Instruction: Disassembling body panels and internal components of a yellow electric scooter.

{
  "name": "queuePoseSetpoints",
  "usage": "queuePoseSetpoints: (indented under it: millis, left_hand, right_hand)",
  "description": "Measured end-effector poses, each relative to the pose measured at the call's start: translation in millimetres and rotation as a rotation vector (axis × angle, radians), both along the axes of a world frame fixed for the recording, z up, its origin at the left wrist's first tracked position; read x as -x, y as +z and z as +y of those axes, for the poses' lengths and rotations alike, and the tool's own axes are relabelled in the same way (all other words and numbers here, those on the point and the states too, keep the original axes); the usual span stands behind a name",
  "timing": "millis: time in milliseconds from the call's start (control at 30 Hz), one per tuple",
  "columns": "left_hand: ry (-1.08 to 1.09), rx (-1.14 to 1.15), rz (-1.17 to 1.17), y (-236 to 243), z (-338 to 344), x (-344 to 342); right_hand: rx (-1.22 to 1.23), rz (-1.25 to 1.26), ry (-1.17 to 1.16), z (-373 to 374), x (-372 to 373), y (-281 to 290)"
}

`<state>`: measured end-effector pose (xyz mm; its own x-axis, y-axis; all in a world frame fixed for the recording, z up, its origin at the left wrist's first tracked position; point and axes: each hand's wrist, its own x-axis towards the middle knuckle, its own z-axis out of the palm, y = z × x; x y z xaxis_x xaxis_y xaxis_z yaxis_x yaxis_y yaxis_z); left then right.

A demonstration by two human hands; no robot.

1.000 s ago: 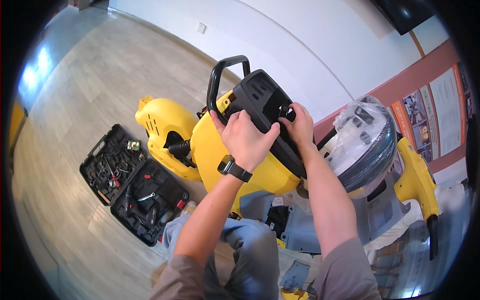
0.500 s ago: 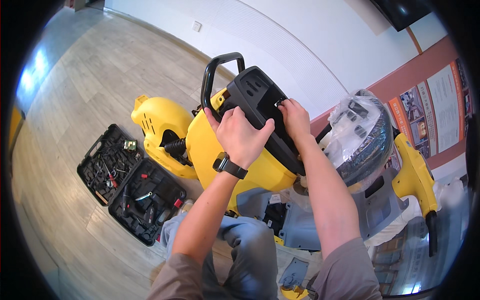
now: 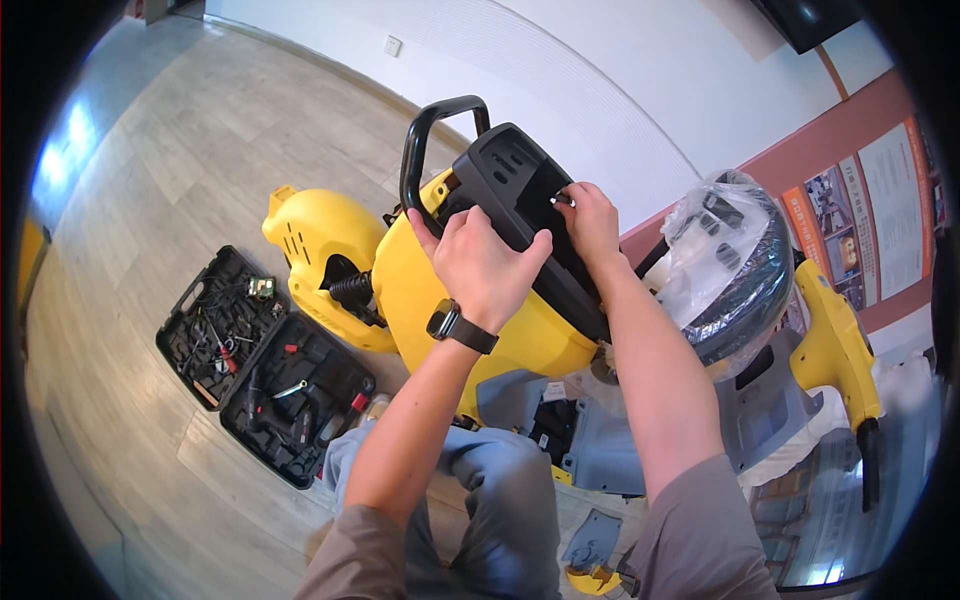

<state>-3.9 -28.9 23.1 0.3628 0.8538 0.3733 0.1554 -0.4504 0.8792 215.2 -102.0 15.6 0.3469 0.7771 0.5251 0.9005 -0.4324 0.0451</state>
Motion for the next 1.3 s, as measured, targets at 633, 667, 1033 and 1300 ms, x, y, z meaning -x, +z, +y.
queuePoseSetpoints:
  millis: [633, 667, 1033, 1300]
  left_hand:
    - [0.044, -0.022, -0.023, 0, -1, -3]
    - [0.042, -0.022, -0.021, -1, -1, -4]
    - [0.039, -0.024, 0.000, -5, 0, -3]
    - [0.038, -0.016, 0.002, -4, 1, -3]
  right_hand:
    - [0.138, 0.095, -0.003, 0, -5, 12]
    - [0.106, 0.135, 0.000, -1, -7, 8]
    - [-0.002, 0.430, -0.203, 3, -2, 8]
    - [0.086, 0.200, -0.167, 8, -10, -3]
